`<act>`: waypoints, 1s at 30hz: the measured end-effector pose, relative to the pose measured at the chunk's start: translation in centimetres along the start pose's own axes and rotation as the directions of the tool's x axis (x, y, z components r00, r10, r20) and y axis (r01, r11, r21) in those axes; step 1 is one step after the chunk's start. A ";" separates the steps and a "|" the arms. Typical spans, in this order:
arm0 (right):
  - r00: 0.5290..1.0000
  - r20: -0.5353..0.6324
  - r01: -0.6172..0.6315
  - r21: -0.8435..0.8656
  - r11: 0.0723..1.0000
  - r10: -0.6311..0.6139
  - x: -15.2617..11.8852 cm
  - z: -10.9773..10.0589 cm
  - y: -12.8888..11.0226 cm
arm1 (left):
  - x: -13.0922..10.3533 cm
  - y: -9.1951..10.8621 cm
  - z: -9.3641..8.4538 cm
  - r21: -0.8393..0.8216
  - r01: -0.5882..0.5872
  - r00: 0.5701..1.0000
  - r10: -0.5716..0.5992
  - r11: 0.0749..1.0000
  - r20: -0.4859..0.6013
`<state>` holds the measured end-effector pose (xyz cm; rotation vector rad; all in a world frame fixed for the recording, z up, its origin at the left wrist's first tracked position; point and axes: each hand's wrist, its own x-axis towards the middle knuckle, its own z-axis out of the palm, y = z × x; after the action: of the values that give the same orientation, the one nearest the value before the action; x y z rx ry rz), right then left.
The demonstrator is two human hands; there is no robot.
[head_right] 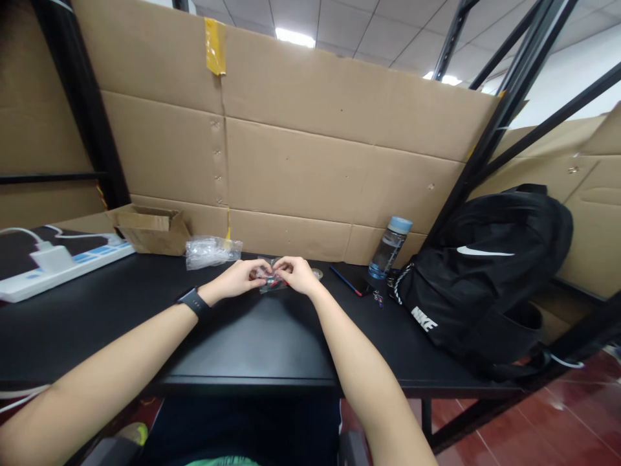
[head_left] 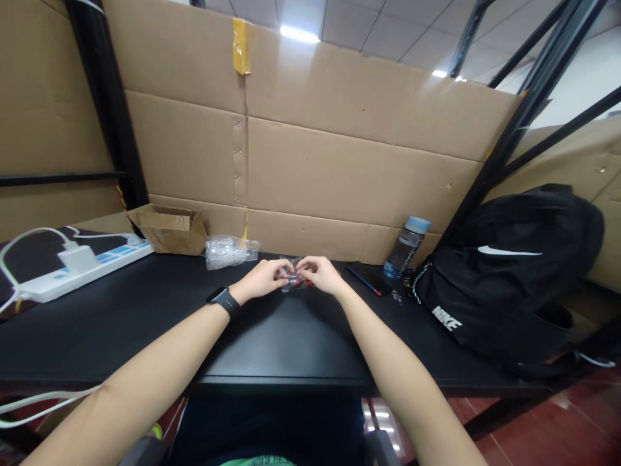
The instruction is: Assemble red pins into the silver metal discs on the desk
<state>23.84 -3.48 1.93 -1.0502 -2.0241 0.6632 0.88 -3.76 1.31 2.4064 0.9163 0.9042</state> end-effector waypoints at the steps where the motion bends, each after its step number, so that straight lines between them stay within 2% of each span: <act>1: 1.000 -0.010 -0.009 0.006 1.000 0.010 0.0 -0.1 -0.1 | 0.1 -0.1 0.0 -0.008 0.004 1.000 -0.004 1.000 -0.017; 7: 0.997 -0.064 -0.047 -0.058 0.997 0.043 0.1 -0.6 -0.1 | 0.6 -1.2 0.2 -0.130 0.039 0.990 -0.055 0.991 -0.127; 13: 0.998 -0.034 -0.058 0.001 0.998 0.058 0.1 -0.7 0.2 | 0.7 -1.4 0.4 -0.123 0.063 0.993 -0.075 0.990 -0.096; 24: 0.990 0.043 -0.136 0.007 0.991 0.136 -0.1 -0.7 -0.2 | 0.4 -0.4 -0.1 0.118 0.051 0.996 -0.042 0.992 -0.078; 30: 0.994 0.066 -0.067 -0.202 0.977 0.082 -0.4 -1.1 -1.0 | 0.4 -0.6 -0.1 0.193 0.007 0.999 0.001 0.981 -0.042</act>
<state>24.39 -4.23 3.11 -1.2398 -2.1582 0.5521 0.76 -3.03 1.22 2.5556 1.0684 0.9050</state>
